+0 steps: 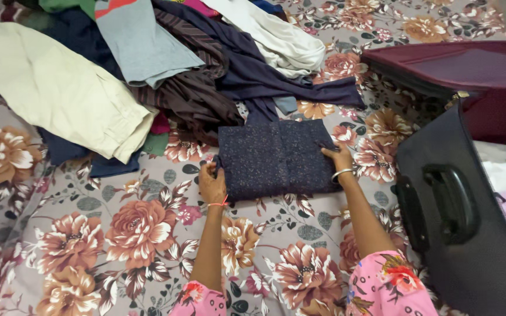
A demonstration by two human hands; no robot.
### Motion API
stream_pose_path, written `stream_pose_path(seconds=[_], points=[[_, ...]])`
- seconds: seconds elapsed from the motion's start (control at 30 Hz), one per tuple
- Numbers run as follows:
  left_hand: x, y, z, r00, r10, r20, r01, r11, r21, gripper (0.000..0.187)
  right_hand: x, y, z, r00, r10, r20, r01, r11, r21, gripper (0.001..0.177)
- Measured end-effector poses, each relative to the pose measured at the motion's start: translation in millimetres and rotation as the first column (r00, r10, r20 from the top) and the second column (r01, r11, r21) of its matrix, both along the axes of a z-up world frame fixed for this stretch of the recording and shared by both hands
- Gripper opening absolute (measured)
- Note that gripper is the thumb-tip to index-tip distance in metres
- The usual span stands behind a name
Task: The person folds a shirt and a pair of pants on a bed and places them into a suitcase.
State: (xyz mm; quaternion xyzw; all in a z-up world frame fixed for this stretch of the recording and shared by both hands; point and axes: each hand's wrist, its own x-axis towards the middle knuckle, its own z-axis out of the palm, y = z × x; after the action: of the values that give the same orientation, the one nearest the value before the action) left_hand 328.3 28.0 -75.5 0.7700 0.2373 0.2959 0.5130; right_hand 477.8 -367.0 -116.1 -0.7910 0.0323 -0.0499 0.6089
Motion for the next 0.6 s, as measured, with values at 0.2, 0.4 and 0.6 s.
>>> stream_pose_path(seconds=[0.2, 0.4, 0.6], points=[[22, -9, 8, 0.957, 0.021, -0.288, 0.103, 0.906, 0.41, 0.089, 23, 6, 18, 0.991, 0.117, -0.057, -0.124, 0.984, -0.128, 0.058], [62, 40, -43, 0.805, -0.585, 0.1, 0.524, 0.622, -0.582, 0.067, 15, 12, 36, 0.872, 0.146, -0.467, -0.011, 0.96, 0.281, 0.042], [49, 37, 24, 0.783, -0.597, 0.174, 0.575, 0.587, -0.57, 0.036, -24, 12, 141, 0.863, 0.339, -0.375, -0.053, 0.798, 0.6, 0.034]])
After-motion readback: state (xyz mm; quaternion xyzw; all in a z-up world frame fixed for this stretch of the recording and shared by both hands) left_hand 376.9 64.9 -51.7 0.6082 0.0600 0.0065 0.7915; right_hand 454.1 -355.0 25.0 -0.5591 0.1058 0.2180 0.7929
